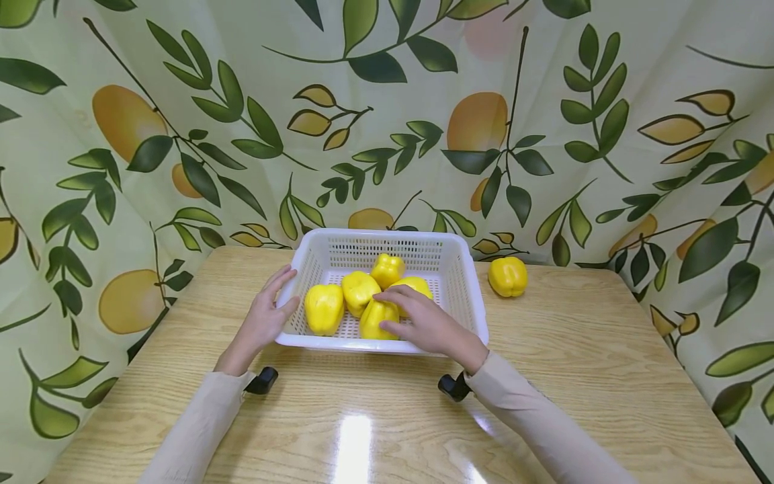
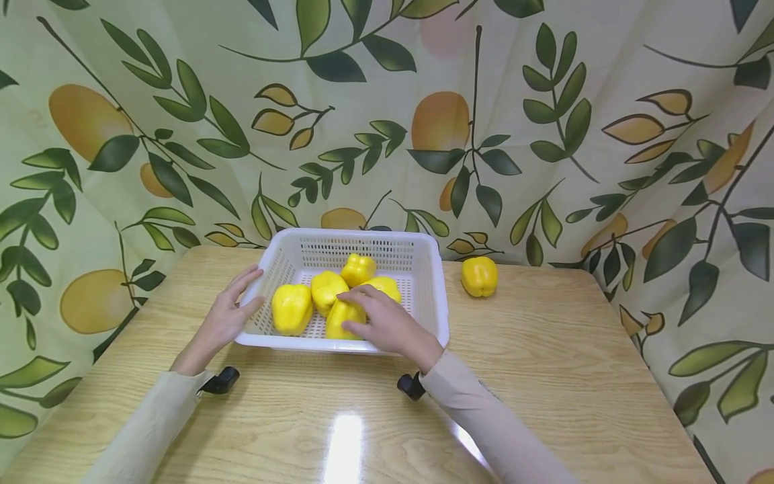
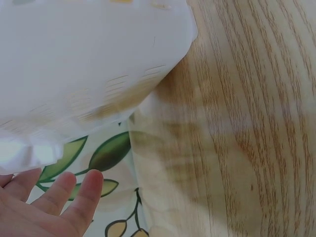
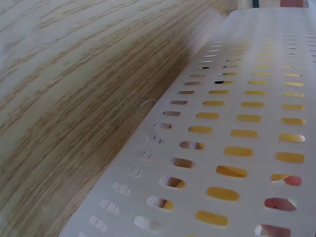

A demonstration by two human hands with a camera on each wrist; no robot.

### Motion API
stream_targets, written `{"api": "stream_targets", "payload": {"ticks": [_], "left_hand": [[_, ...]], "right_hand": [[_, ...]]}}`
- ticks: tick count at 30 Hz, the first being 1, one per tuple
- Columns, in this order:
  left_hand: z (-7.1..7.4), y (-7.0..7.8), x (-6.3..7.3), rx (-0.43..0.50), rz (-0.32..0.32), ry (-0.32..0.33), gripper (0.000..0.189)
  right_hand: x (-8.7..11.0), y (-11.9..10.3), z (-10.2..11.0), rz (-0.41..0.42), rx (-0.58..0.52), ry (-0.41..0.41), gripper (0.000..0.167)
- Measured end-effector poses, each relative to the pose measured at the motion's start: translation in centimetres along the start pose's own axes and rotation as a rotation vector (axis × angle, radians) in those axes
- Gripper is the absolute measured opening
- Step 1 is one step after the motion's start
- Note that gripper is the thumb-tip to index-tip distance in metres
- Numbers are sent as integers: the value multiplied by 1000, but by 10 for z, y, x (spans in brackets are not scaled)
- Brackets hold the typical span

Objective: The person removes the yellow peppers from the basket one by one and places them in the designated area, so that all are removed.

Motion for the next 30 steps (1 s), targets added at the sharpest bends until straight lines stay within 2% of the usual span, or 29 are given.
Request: {"api": "stream_targets", "payload": {"ticks": [16,24,30], "left_hand": [[2,0,1,-16,7,8,59],[1,0,1,-6,8,6,59],[0,1,1,-17,6,3,60]], "right_hand": [[0,5,1,-85,-36,32,42],[3,9,-1,-155,-12,-4,53],[2,12,-1,-209,-63,-22,54]]}}
Point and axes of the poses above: each hand's wrist, its own x-axis away from the middle knuckle, its own z-axis out of the back of the hand, y = z × x, the point moved 5 cm from there along -x, towards the middle knuckle, and after that the axes turned 4 degrees about z, right-handed, at the moved point
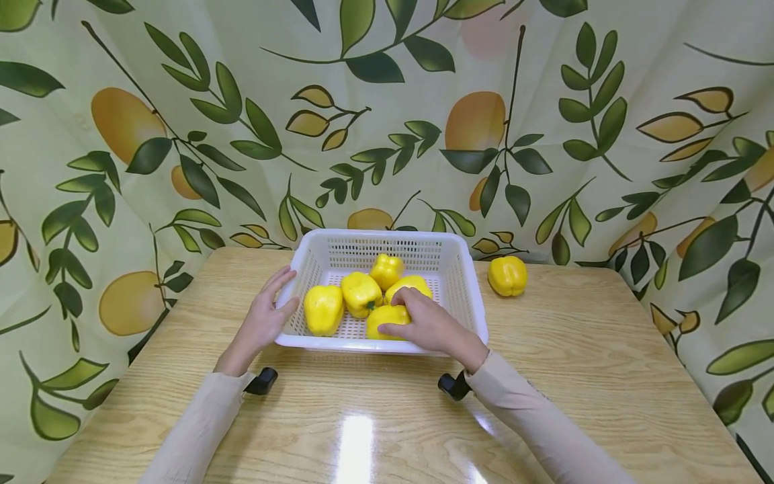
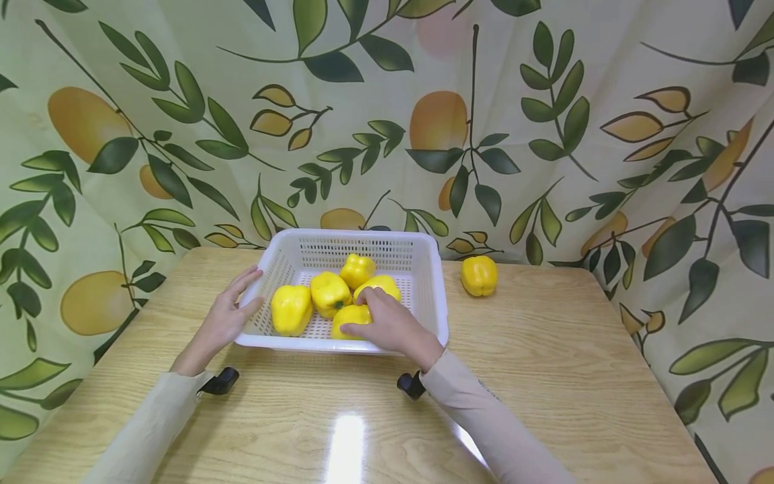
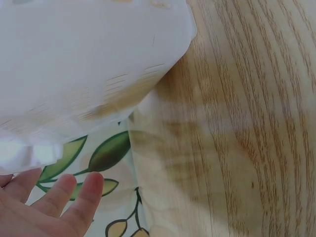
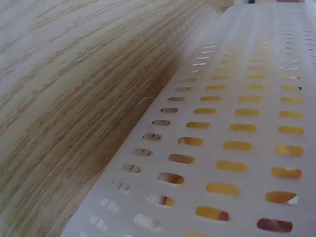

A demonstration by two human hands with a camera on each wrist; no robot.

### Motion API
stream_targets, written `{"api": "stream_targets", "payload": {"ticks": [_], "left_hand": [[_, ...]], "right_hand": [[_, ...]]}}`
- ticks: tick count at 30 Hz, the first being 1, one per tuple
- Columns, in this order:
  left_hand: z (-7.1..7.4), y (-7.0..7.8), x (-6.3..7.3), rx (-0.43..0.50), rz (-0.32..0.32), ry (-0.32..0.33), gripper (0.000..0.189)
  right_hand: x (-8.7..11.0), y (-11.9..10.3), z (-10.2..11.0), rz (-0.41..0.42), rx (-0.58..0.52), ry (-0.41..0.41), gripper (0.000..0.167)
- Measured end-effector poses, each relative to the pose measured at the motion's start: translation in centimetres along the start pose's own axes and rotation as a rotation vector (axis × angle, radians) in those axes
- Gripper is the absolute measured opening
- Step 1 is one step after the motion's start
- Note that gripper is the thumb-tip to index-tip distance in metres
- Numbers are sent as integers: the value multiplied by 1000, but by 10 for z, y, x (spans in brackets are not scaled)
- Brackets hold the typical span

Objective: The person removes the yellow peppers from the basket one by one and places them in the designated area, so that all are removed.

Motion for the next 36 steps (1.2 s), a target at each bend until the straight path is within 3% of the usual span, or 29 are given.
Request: {"api": "stream_targets", "payload": {"ticks": [4,12,23,36], "left_hand": [[0,1,-1,-4,-2,0,60],[-2,1,-1,-10,2,-1,61],[1,2,-1,-12,-7,12,58],[-1,-4,-2,-30,1,15,59]], "right_hand": [[0,1,0,-29,-26,-12,54],[-1,3,-2,-30,62,-51,65],[-2,3,0,4,-57,-18,49],[0,2,1,59,-50,6,64]]}}
Point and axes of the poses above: each hand's wrist, its own x-axis away from the middle knuckle, its own z-axis out of the back of the hand, y = z × x, the point moved 5 cm from there along -x, towards the middle knuckle, and after that the axes turned 4 degrees about z, right-handed, at the moved point
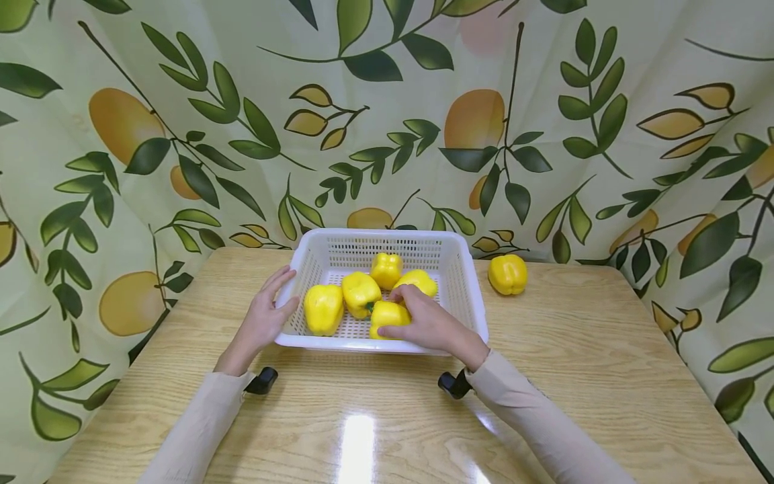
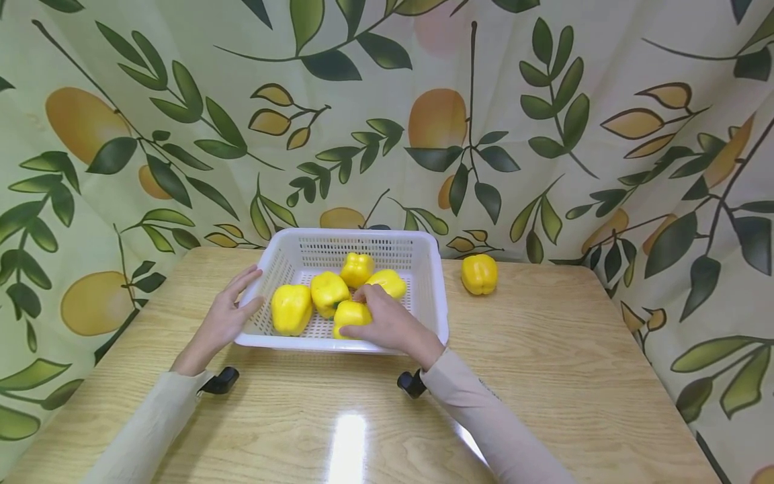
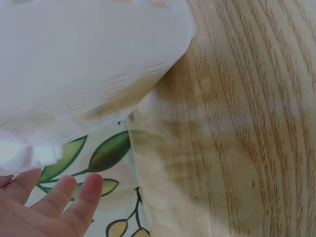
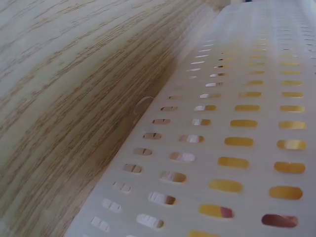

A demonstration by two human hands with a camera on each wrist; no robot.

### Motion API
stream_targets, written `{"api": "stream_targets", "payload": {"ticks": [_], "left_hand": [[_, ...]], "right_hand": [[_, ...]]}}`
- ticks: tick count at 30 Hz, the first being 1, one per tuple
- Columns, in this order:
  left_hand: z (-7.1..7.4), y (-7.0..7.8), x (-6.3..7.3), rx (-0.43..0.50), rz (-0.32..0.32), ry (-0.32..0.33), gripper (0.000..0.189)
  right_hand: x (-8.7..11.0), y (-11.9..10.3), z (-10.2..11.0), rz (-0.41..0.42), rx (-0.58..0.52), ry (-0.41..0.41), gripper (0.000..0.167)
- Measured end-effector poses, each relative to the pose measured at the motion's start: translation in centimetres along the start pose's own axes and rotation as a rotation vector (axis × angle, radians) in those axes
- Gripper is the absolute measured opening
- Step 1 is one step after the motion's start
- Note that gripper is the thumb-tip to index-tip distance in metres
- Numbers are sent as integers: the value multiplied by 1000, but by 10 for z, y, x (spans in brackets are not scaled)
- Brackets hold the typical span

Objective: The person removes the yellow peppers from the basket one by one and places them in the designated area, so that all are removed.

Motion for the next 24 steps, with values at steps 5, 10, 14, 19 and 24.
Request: {"api": "stream_targets", "payload": {"ticks": [5,10,14,19,24], "left_hand": [[-1,0,0,0,2,-2,59],[-2,0,-1,-5,0,-2,59],[-2,0,-1,-12,0,-3,59],[-1,-1,-1,-17,2,2,59],[-1,0,0,-16,-3,5,59]], "right_hand": [[0,-2,-1,3,49,-30,70],[1,-2,-1,33,34,-11,64],[0,-3,1,42,40,8,68],[0,-4,3,29,64,43,81],[1,-5,5,24,55,91,80]]}}
Point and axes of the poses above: each hand's wrist, its own x-axis away from the middle knuckle, its own z-axis out of the back of the hand, y = z × x, the point moved 5 cm from there along -x, towards the middle knuckle, and after that the axes turned 4 degrees about z, right-handed, at the moved point
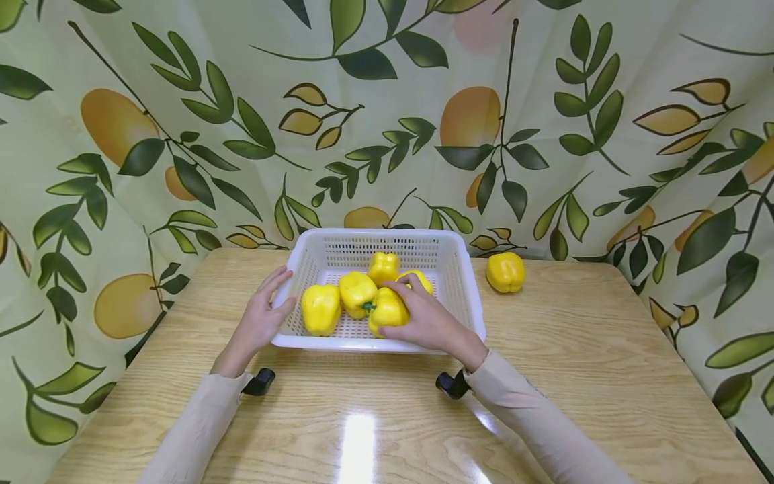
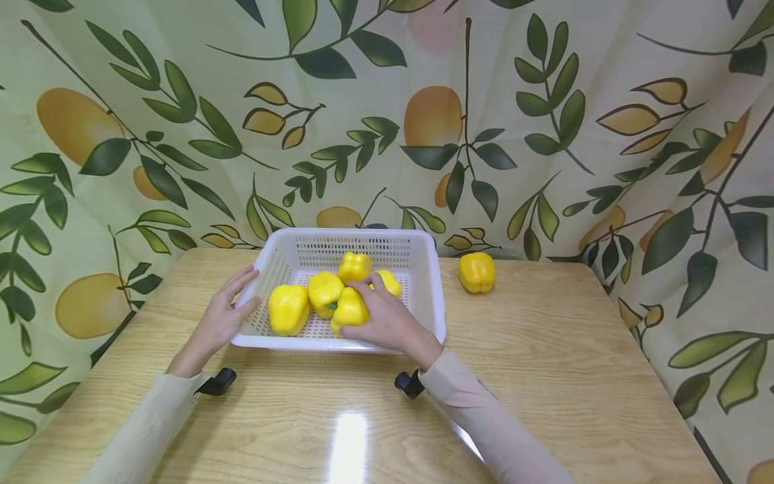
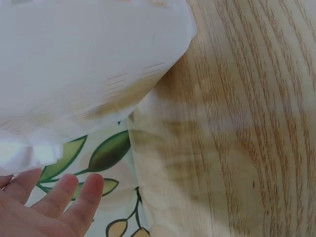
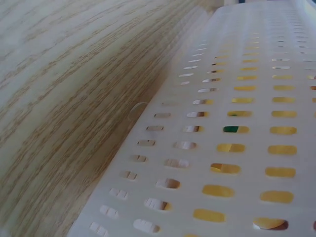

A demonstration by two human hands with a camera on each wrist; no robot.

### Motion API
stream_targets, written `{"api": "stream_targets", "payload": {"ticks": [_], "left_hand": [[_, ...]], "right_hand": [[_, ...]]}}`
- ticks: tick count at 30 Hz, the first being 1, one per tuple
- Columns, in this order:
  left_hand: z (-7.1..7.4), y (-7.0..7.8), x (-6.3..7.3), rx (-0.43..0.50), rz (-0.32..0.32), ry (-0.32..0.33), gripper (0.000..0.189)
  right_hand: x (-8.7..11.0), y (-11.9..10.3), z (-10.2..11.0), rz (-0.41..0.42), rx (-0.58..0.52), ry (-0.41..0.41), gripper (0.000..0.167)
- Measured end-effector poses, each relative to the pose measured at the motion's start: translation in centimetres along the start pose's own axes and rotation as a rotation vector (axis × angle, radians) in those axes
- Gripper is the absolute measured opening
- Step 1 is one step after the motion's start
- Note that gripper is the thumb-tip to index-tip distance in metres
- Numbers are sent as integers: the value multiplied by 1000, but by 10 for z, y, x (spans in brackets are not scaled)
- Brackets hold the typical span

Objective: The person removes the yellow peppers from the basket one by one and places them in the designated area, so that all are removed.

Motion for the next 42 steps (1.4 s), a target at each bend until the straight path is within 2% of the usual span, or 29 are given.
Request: {"api": "stream_targets", "payload": {"ticks": [8,15,23,34,42], "left_hand": [[1,0,1,-15,3,5,58],[2,-1,1,17,3,4,59],[1,1,0,36,-9,6,58],[3,-3,2,54,5,10,58],[-1,-3,0,80,-12,6,58]], "right_hand": [[6,-3,9,10,-103,71,81],[13,-5,24,7,-115,122,82],[21,4,38,-50,-152,145,84],[32,11,53,-40,-172,208,85],[39,20,60,-52,-159,223,76]]}}
Point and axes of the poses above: each hand's wrist, its own x-axis away from the middle knuckle, its own z-axis out of the back of the hand, y = z × x, the point moved 5 cm from there along -x, towards the middle knuckle, and after that the axes turned 4 degrees about z, right-handed, at the moved point
